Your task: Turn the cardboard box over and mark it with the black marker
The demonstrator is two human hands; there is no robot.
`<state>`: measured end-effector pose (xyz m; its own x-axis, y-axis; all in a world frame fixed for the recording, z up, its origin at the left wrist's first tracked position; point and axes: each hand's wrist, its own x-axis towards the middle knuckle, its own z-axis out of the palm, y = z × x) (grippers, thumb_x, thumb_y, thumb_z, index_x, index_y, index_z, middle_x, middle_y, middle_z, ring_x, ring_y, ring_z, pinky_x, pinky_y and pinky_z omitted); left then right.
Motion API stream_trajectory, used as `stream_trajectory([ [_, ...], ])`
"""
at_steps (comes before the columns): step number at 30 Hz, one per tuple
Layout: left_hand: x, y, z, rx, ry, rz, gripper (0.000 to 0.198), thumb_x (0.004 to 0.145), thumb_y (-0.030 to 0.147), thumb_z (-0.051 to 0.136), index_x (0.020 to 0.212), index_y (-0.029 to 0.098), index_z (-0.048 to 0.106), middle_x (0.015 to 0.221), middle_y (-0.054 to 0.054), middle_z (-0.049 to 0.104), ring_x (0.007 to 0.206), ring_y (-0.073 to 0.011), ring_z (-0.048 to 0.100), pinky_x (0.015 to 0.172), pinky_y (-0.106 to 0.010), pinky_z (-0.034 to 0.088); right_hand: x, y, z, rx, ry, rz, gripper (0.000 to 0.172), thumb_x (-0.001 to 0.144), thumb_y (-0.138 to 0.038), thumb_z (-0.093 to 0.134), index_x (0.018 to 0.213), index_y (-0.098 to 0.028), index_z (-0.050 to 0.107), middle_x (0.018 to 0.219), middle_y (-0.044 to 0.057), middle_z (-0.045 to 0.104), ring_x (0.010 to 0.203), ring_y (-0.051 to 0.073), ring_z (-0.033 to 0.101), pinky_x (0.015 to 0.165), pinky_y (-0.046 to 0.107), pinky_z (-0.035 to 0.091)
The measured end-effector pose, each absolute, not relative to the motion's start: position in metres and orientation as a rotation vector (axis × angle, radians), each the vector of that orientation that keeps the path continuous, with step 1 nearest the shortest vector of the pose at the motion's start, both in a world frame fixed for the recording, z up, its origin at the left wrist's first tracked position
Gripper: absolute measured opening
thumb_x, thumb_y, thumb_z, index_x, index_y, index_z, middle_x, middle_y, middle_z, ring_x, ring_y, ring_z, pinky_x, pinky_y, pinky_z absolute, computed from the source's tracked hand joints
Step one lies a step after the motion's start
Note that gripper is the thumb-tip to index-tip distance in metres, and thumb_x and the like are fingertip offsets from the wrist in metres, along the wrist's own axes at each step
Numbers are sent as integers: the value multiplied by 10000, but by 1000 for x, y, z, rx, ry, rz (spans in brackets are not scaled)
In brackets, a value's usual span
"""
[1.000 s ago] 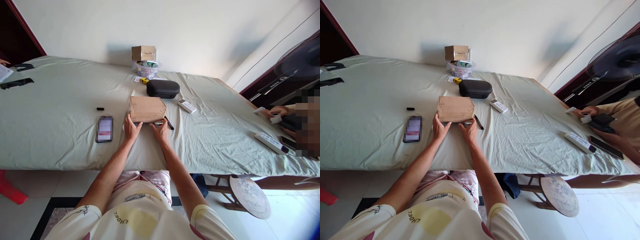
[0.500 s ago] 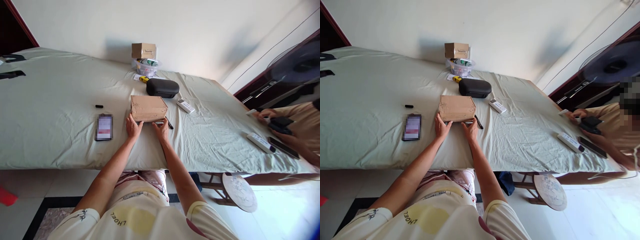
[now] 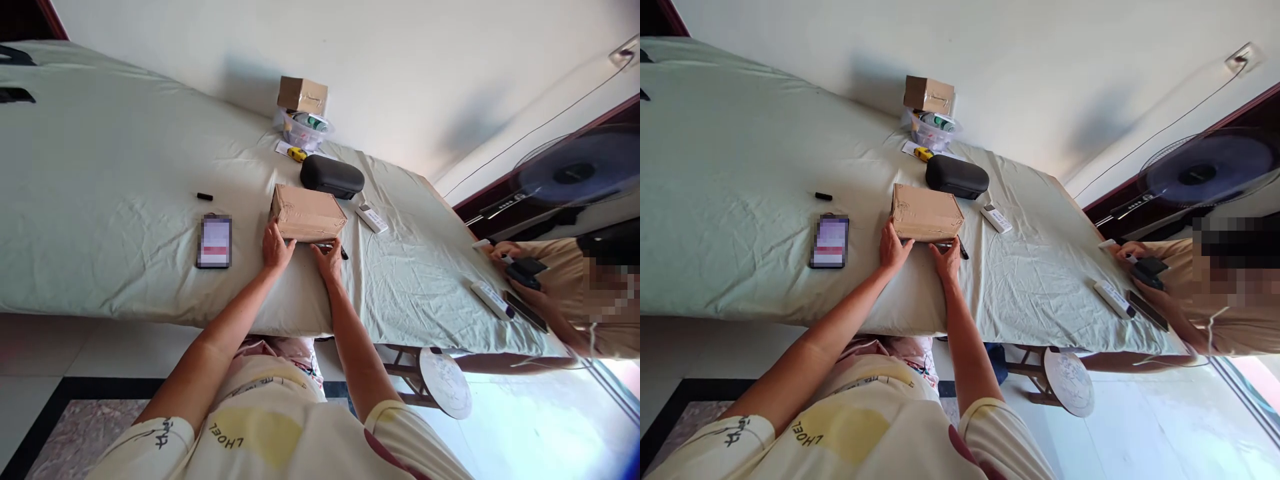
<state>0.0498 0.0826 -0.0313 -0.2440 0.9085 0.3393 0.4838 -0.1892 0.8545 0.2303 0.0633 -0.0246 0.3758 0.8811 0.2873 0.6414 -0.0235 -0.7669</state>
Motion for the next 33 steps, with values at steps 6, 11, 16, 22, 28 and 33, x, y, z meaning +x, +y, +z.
stream_trajectory([
  [6, 47, 89, -36, 1642, 1683, 1467, 1038, 815, 243, 856, 1635, 94, 238, 1646, -324, 432, 1560, -406, 455, 1285, -547, 388, 223, 68, -30, -1777, -1376, 268, 1031, 737, -734, 772, 1525, -188, 394, 1444, 228, 651, 1056, 315, 726, 972, 506, 577],
  [11, 45, 88, -39, 1664, 1712, 1499, 1122, 800, 324, 883, 1655, 89, 196, 1655, -335, 414, 1565, -432, 438, 1283, -577, 378, 209, 71, -35, -1841, -1358, 144, 1205, 722, -754, 793, 1611, -127, 275, 1501, 301, 592, 1331, 403, 609, 1068, 553, 516],
  [16, 36, 85, -36, 1768, 1734, 1532, 1145, 782, 514, 902, 1626, 46, 286, 1617, -356, 450, 1525, -450, 470, 1278, -570, 374, 199, 67, -34, -1879, -1282, 81, 1229, 764, -756, 765, 1654, -112, 215, 1486, 302, 564, 1354, 419, 572, 1091, 595, 478],
  [22, 25, 81, -27, 1796, 1733, 1682, 1071, 827, 685, 795, 1601, 80, 368, 1592, -325, 491, 1496, -424, 504, 1251, -556, 397, 198, 55, -22, -1754, -1241, -16, 997, 871, -702, 685, 1627, -163, 321, 1351, 225, 611, 1215, 349, 598, 1090, 591, 432],
  [28, 10, 81, -22, 1668, 1733, 1884, 828, 932, 663, 669, 1504, 89, 499, 1461, -281, 597, 1357, -365, 605, 1108, -489, 510, 206, 48, -14, -1504, -1257, -52, 477, 1005, -558, 555, 1338, -225, 632, 999, 67, 694, 916, 228, 638, 994, 471, 475],
  [33, 0, 83, -19, 1610, 1661, 1953, 592, 1035, 562, 561, 1430, 124, 597, 1227, -190, 680, 1124, -273, 677, 929, -397, 558, 212, 45, -10, -1313, -1180, -75, 376, 998, -556, 597, 1171, -243, 713, 982, 64, 679, 954, 242, 643, 951, 454, 512],
])
